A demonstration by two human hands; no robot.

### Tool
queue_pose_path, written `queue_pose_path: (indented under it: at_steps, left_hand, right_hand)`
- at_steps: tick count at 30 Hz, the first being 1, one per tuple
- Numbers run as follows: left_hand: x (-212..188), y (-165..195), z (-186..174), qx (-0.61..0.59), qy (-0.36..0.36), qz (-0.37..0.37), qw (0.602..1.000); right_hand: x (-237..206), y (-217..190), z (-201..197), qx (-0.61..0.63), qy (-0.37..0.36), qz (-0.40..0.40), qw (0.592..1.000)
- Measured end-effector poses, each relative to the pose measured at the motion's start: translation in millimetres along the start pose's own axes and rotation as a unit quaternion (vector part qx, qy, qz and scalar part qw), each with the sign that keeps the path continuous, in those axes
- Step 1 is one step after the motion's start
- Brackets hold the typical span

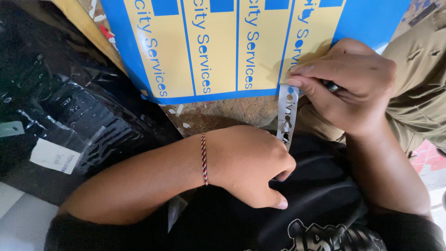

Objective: The person uses a small metal tool to carefully lift and peel off blue vinyl letters and graphics from a blue and yellow sign. They work methodically to remove the material in strips and small pieces.

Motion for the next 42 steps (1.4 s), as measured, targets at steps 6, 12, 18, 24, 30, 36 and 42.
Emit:
queue_pose_path:
  at_steps: [6,12,18,24,30,36,42]
  left_hand:
    - [1,-2,3,0.000,-0.016,-0.011,1.000]
    - [1,-2,-1,-0.004,0.003,-0.010,1.000]
    - [0,0,2,-0.005,-0.013,0.001,1.000]
    - [-1,3,4,-0.004,-0.022,0.013,1.000]
    - [-1,2,0,-0.010,-0.012,0.001,1.000]
    - [0,2,-2,-0.006,-0.006,-0.005,1.000]
    - [-1,2,-3,-0.013,-0.008,-0.006,1.000]
  right_hand:
    - [-3,3,-1,0.002,0.013,0.005,1.000]
    - [-1,3,-1,0.041,0.010,0.015,0.999]
    - [0,0,0,0.005,0.003,-0.014,1.000]
    - [1,0,0,-0.011,0.001,-0.016,1.000]
    - [-1,5,-4,0.044,0.019,0.002,0.999]
    - [-1,6,-4,0.076,0.018,0.017,0.997]
    - [3,-2,0,0.021,-0.008,-0.012,1.000]
Point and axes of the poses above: each hand's wrist, its own x-axis towards the middle knuckle, its own z-axis out of the palm, y = z × x, the point moved 9 cm from there along x, towards the middle knuckle, and after that the axes turned 11 degrees about -z, right-handed, at the moved point
